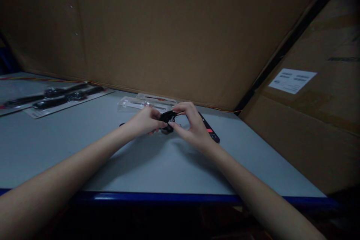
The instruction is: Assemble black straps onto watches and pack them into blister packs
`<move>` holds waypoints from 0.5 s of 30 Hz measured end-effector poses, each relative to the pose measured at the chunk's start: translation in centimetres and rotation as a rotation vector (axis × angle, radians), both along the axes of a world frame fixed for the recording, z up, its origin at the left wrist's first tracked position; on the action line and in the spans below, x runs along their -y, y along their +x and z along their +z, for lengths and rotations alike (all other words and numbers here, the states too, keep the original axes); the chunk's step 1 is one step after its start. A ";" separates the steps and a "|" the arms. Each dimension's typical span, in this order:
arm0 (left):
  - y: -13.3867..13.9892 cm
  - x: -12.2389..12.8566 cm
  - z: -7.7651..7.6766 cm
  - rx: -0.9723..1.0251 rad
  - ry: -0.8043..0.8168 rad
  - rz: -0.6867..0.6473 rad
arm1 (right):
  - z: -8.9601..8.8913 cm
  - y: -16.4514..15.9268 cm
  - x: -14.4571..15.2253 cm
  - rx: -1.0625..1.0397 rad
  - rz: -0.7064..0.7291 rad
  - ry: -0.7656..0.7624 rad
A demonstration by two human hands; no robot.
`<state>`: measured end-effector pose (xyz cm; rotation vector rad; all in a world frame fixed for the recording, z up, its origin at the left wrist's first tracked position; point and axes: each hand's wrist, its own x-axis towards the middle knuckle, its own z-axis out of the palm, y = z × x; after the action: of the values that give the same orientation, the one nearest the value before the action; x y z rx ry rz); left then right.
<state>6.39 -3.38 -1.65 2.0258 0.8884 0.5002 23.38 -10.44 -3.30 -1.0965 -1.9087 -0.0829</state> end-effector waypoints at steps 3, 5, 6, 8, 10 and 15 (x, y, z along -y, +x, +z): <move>0.0 -0.1 -0.1 0.005 0.008 -0.012 | -0.1 0.1 -0.1 0.062 -0.137 -0.010; 0.0 -0.3 -0.3 0.006 0.014 -0.018 | -0.3 0.1 -0.2 0.080 -0.149 -0.056; 0.0 -0.3 -0.4 0.009 0.018 -0.020 | -0.3 0.1 -0.3 0.098 -0.138 -0.071; 0.0 -0.5 -0.5 0.013 0.026 -0.022 | -0.2 0.2 -0.2 0.174 -0.110 -0.072; 0.0 -0.5 -0.6 0.009 0.021 -0.025 | 0.1 0.2 -0.1 0.289 -0.096 -0.063; 0.0 -0.5 -0.4 -0.013 -0.018 -0.029 | 1.0 1.0 -0.1 0.324 -0.159 -0.016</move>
<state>6.40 -2.93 -2.01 2.0249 0.8672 0.4618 24.38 -10.30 -2.34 -1.3078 -2.1038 -0.3539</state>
